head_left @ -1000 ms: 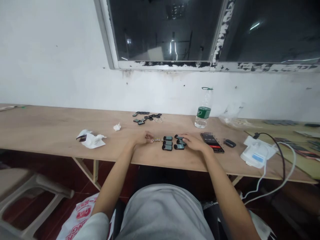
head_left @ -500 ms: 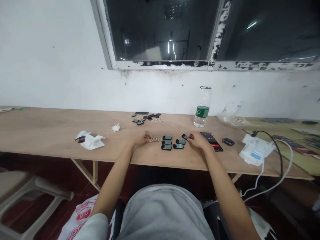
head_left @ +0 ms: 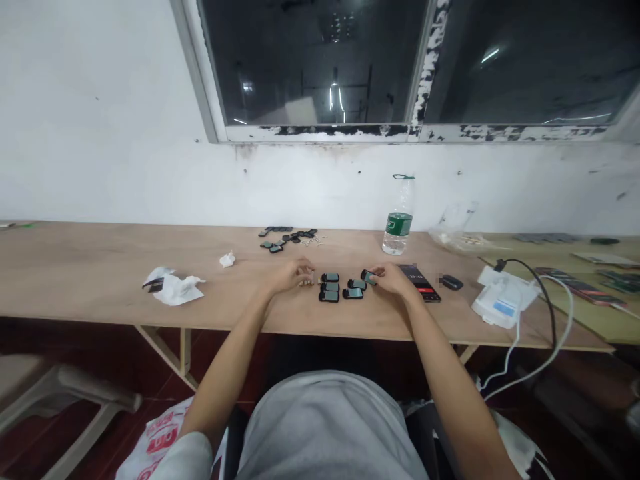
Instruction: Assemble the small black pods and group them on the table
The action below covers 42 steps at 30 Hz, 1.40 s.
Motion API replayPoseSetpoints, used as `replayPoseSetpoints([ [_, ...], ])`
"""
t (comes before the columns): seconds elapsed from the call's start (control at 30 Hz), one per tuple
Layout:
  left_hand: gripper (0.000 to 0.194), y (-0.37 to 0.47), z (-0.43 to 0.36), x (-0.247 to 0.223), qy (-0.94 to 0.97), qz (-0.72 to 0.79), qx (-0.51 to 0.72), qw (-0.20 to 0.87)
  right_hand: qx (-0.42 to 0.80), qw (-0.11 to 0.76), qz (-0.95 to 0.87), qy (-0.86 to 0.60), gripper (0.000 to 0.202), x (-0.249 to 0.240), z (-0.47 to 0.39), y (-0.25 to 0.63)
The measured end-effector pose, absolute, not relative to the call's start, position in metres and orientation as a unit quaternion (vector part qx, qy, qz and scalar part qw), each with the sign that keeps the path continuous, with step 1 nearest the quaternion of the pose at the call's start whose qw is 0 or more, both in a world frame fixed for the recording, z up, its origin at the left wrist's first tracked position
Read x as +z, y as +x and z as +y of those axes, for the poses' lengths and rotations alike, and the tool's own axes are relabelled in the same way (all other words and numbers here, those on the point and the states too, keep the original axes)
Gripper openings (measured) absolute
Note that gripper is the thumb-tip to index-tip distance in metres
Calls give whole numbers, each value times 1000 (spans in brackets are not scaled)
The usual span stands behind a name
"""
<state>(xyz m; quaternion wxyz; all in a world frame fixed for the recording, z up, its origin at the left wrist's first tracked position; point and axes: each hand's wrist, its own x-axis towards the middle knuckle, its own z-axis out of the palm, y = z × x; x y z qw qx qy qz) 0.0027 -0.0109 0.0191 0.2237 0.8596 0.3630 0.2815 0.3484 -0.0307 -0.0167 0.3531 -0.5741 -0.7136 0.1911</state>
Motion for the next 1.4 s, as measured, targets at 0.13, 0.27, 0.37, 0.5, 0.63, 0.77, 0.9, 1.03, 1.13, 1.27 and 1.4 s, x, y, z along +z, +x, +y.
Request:
replayPoseSetpoints([
  [0.13,29,15,-24,27,868,351,278,213,188,417,-685,-567,23,-12,-30,342],
  [0.27,29,25,-35,31,874,333,291,202,194,457,-689,-528,26,4,-39,330],
  [0.37,29,33,-43,34,874,318,308,202,219,468,-686,-512,26,15,-50,318],
  [0.5,27,46,-53,34,879,282,350,160,278,482,-692,-460,28,25,-63,301],
  [0.63,28,58,-55,26,866,265,410,106,317,483,-696,-427,34,31,-72,289],
  [0.77,28,64,-54,22,844,279,445,105,345,492,-694,-398,41,34,-77,285],
  [0.9,25,63,-57,26,828,297,452,147,351,493,-692,-393,39,35,-78,284],
  [1.03,24,65,-58,29,795,315,460,239,343,489,-706,-381,37,37,-80,281],
  [1.13,27,68,-55,25,755,325,481,305,341,483,-712,-379,36,38,-81,281],
  [1.27,34,70,-49,18,704,337,498,378,333,476,-715,-389,34,40,-84,279],
  [1.4,41,69,-44,12,697,348,482,402,332,456,-723,-399,30,40,-85,276],
])
